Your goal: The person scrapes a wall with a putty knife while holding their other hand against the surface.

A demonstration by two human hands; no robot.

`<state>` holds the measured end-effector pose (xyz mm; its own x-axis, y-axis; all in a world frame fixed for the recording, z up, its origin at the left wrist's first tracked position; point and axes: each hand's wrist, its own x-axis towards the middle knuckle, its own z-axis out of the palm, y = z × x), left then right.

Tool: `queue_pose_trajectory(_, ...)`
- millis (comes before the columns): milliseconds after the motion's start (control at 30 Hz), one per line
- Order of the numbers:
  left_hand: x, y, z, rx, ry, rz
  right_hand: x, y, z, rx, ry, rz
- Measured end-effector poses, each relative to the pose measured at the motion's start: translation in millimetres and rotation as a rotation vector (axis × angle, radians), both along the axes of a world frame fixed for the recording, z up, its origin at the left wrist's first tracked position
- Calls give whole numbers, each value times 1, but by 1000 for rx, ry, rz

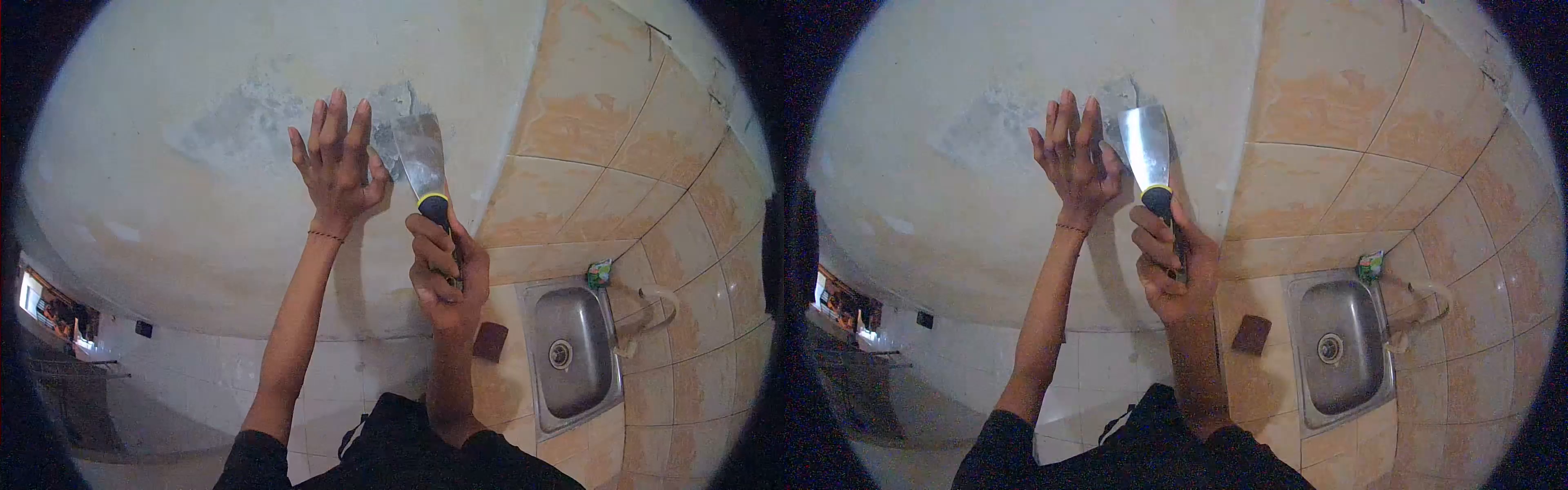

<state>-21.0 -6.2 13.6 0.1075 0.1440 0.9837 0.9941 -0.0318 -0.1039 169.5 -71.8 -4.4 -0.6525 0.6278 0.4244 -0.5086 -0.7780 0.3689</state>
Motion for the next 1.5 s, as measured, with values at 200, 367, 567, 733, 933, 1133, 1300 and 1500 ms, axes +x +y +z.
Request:
queue_pose_trajectory(200,0,0,1,9,17,-3,3,-5,3,-5,15,20)
queue_pose_trajectory(367,1,-2,0,-6,11,3,1,-6,1,10,-24,-17)
queue_pose_trajectory(567,-1,0,-1,-3,18,7,-1,0,-2,25,0,-7)
queue_pose_trajectory(733,-3,0,-1,-3,20,15,-1,-5,-2,35,-51,-41)
queue_pose_trajectory(933,0,0,-2,3,-1,-12,-2,-5,-2,51,-85,-76)
queue_pose_trajectory(1133,0,0,0,15,-3,-16,0,-1,2,60,-137,-81)
queue_pose_trajectory(1300,0,1,0,18,-2,-5,-2,2,-7,127,-178,-130)
queue_pose_trajectory(1500,1,0,-1,21,-1,-3,-5,2,-11,138,-145,-117)
